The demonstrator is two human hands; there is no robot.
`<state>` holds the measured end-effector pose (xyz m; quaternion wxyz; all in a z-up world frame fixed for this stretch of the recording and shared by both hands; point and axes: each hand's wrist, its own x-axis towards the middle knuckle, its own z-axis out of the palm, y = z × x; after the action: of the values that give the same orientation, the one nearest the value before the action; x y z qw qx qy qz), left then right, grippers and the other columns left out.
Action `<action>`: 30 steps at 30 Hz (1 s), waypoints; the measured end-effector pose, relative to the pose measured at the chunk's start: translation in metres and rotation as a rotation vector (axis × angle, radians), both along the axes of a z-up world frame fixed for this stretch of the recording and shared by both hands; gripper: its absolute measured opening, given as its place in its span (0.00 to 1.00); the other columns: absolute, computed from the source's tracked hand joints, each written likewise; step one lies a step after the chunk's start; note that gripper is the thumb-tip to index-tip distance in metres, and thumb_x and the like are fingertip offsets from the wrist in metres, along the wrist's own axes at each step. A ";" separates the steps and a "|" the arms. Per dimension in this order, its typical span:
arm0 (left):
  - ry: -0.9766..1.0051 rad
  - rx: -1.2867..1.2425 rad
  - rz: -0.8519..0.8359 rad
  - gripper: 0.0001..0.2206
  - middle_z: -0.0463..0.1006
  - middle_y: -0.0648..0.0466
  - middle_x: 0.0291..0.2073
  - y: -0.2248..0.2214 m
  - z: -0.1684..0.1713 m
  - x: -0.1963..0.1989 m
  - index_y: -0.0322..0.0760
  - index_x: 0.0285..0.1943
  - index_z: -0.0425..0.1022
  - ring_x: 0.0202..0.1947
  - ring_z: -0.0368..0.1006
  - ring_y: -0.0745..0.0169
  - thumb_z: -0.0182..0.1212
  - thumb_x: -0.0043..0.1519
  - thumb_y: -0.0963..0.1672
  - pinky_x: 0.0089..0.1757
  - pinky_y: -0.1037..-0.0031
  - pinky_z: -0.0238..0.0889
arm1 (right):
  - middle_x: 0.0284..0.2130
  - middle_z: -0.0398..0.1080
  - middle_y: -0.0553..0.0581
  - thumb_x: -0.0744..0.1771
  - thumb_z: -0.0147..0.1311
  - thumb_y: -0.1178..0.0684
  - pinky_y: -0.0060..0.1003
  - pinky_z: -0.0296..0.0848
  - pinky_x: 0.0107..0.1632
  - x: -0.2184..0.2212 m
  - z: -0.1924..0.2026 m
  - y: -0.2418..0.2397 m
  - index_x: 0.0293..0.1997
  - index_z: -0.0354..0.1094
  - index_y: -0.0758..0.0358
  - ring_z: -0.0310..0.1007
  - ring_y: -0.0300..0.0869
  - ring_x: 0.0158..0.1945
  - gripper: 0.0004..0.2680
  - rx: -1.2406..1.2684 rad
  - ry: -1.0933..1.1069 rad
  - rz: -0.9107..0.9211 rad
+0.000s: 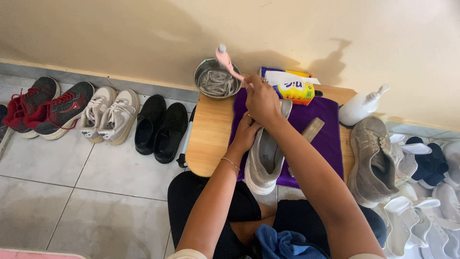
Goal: Cleaning the upper part of a sneaker using a brush, cleaning solution, and a cloth.
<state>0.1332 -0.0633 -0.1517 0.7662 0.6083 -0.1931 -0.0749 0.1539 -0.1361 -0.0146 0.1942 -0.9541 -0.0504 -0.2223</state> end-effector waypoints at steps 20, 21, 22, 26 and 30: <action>-0.016 -0.038 -0.010 0.22 0.66 0.41 0.65 0.000 -0.006 0.000 0.37 0.69 0.69 0.68 0.54 0.44 0.57 0.68 0.49 0.67 0.47 0.40 | 0.32 0.73 0.62 0.69 0.47 0.51 0.58 0.75 0.44 0.004 0.002 -0.003 0.47 0.68 0.49 0.78 0.62 0.41 0.05 0.033 0.245 -0.011; -0.019 -0.038 -0.007 0.23 0.66 0.43 0.65 -0.001 0.003 0.001 0.38 0.71 0.67 0.68 0.54 0.45 0.57 0.68 0.50 0.68 0.47 0.39 | 0.32 0.73 0.67 0.70 0.47 0.52 0.61 0.74 0.45 0.005 0.007 -0.003 0.49 0.67 0.53 0.77 0.66 0.42 0.05 0.185 0.195 0.041; -0.024 -0.039 -0.009 0.23 0.66 0.43 0.65 0.002 0.015 -0.002 0.38 0.71 0.67 0.68 0.54 0.45 0.57 0.68 0.50 0.68 0.47 0.39 | 0.32 0.73 0.67 0.70 0.47 0.52 0.61 0.74 0.45 0.008 0.010 -0.004 0.49 0.67 0.53 0.77 0.66 0.42 0.05 0.184 0.189 0.040; -0.026 -0.019 -0.014 0.25 0.64 0.38 0.67 0.013 0.041 -0.021 0.33 0.71 0.66 0.70 0.51 0.38 0.56 0.67 0.49 0.68 0.46 0.37 | 0.35 0.75 0.69 0.70 0.42 0.56 0.61 0.71 0.48 0.017 -0.001 -0.011 0.50 0.63 0.56 0.76 0.66 0.46 0.06 0.300 0.244 0.023; -0.021 -0.001 -0.016 0.24 0.65 0.39 0.66 0.007 0.019 -0.011 0.37 0.70 0.67 0.70 0.52 0.41 0.57 0.66 0.50 0.68 0.46 0.38 | 0.33 0.74 0.75 0.68 0.45 0.58 0.66 0.69 0.47 0.032 -0.024 -0.017 0.46 0.64 0.62 0.75 0.72 0.44 0.05 0.301 0.286 0.084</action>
<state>0.1225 -0.0560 -0.1328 0.7638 0.6070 -0.2063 -0.0746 0.1858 -0.1533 -0.0383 0.3487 -0.9333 -0.0282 -0.0811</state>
